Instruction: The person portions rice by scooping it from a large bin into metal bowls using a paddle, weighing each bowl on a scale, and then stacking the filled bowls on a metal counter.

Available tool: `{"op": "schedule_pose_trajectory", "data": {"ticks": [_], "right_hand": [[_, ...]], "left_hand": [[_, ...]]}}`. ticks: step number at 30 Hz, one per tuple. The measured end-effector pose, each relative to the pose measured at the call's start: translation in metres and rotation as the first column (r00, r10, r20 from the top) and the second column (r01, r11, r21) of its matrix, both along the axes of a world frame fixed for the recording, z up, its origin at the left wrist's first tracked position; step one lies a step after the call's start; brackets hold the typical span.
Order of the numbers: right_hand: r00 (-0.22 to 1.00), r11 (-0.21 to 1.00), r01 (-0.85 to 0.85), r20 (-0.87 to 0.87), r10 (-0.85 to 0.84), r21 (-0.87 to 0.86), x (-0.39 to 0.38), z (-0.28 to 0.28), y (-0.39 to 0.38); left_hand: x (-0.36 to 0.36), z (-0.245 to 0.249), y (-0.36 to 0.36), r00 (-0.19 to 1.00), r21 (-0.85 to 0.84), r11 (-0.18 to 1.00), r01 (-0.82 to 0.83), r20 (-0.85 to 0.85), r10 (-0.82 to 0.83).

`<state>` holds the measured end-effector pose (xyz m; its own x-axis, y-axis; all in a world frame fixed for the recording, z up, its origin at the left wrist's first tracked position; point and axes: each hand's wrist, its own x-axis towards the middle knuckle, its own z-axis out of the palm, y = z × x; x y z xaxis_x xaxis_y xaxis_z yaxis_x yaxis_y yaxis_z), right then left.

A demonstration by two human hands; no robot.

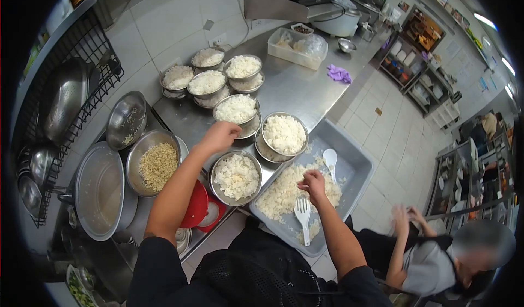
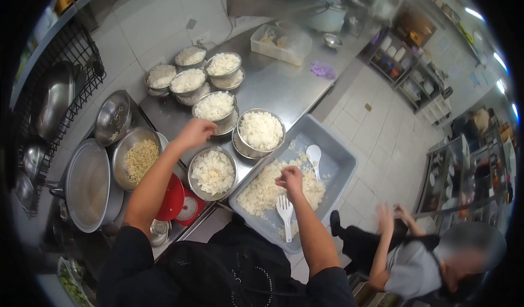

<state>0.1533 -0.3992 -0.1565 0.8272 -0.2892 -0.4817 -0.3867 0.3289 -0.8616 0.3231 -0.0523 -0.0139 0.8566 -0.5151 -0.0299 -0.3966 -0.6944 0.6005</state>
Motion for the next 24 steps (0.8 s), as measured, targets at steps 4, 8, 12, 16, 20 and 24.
{"op": "schedule_pose_trajectory", "data": {"ticks": [4, 8, 12, 16, 20, 24], "right_hand": [[0.971, 0.773, -0.123, -0.237, -0.037, -0.623, -0.124, -0.215, -0.074], [0.848, 0.544, -0.459, -0.529, 0.032, -0.702, -0.206, -0.205, -0.046], [0.821, 0.497, -0.545, -0.549, 0.154, -0.676, -0.221, -0.192, -0.024], [0.783, 0.499, -0.576, -0.613, 0.110, -0.647, -0.204, -0.189, -0.021], [0.878, 0.594, -0.421, -0.474, 0.075, -0.685, -0.207, -0.204, -0.025], [0.901, 0.710, -0.358, -0.425, 0.092, -0.606, -0.203, -0.214, -0.041]], "left_hand": [[-0.039, 0.033, 0.024, 0.877, -0.487, 0.794, -0.364, -0.467, 0.115], [-0.099, 0.041, 0.049, 0.850, -0.605, 0.629, -0.488, -0.492, 0.186], [-0.168, 0.040, 0.098, 0.718, -0.695, 0.310, -0.649, -0.425, 0.551], [-0.242, 0.023, 0.161, 0.316, -0.583, 0.050, -0.811, -0.365, 0.876], [-0.277, 0.022, 0.170, 0.226, -0.587, -0.049, -0.808, -0.385, 0.895], [-0.248, 0.021, 0.122, 0.505, -0.513, 0.434, -0.740, 0.003, 0.863]]}}
